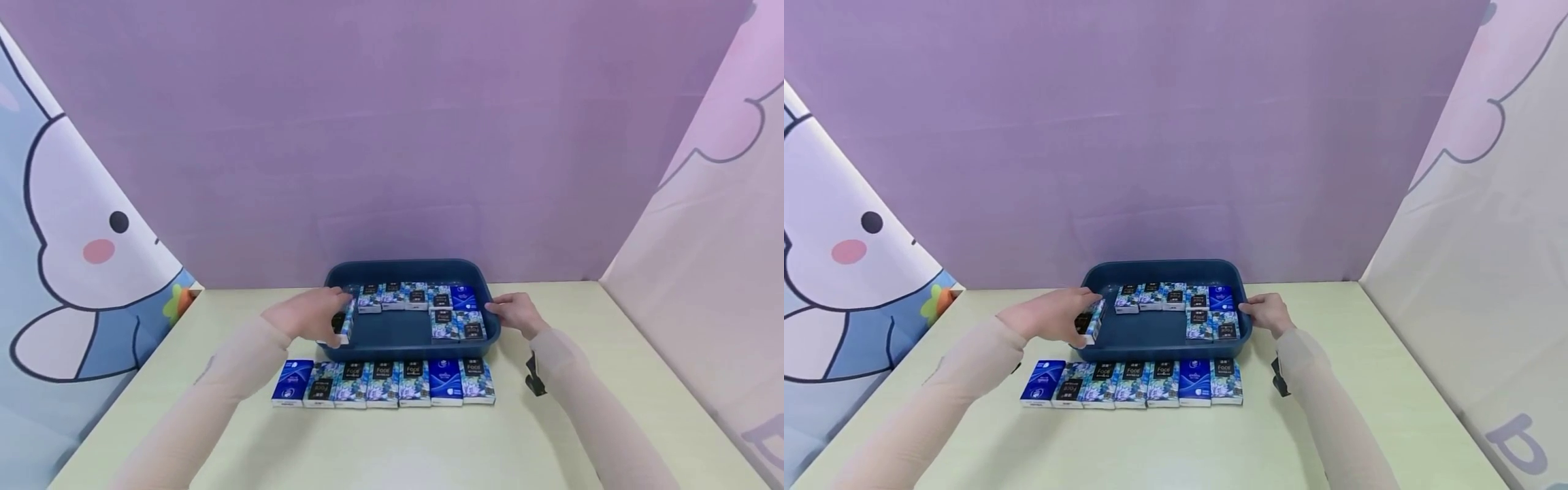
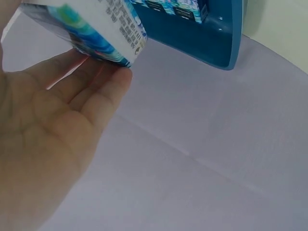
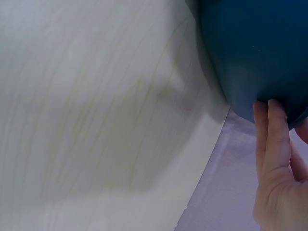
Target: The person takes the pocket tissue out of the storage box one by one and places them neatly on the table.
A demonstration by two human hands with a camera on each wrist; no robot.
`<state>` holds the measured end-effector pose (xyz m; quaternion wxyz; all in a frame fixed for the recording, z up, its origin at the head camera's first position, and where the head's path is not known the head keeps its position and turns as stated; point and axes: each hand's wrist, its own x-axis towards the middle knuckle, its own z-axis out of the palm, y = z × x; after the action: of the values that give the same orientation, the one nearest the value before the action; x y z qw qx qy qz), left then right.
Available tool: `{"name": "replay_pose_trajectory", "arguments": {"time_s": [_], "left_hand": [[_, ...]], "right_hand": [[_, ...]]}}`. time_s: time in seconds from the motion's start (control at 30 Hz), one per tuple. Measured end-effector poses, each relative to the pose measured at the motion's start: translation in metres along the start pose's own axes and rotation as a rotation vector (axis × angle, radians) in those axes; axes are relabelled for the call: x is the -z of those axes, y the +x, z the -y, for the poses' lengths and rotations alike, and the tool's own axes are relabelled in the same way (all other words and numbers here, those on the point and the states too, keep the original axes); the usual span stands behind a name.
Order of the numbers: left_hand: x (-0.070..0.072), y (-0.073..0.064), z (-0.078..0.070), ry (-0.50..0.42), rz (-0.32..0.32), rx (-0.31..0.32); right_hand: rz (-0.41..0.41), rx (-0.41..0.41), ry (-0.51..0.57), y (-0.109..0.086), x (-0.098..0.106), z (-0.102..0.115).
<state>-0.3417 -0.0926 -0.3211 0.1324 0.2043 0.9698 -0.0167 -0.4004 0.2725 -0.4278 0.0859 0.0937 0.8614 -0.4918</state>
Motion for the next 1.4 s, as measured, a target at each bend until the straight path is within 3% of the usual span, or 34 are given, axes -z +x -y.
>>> {"name": "replay_pose_trajectory", "arguments": {"time_s": [0.27,0.73,0.93,1.2,1.4], "left_hand": [[-0.015,-0.027,0.001,-0.015,-0.041,-0.030],[-0.061,-0.074,0.014,-0.067,-0.107,-0.052],[-0.077,-0.090,0.016,-0.111,-0.049,0.011],[-0.099,-0.103,0.020,-0.140,0.006,0.036],[-0.118,-0.110,0.024,-0.152,0.013,0.054]], "right_hand": [[-0.004,0.020,0.009,0.001,-0.001,-0.005],[-0.009,0.012,0.002,0.004,0.001,-0.009],[-0.002,0.007,0.006,0.004,0.001,-0.007],[-0.001,0.042,0.013,0.002,0.001,-0.004],[0.006,0.041,0.010,0.002,0.001,-0.003]]}}
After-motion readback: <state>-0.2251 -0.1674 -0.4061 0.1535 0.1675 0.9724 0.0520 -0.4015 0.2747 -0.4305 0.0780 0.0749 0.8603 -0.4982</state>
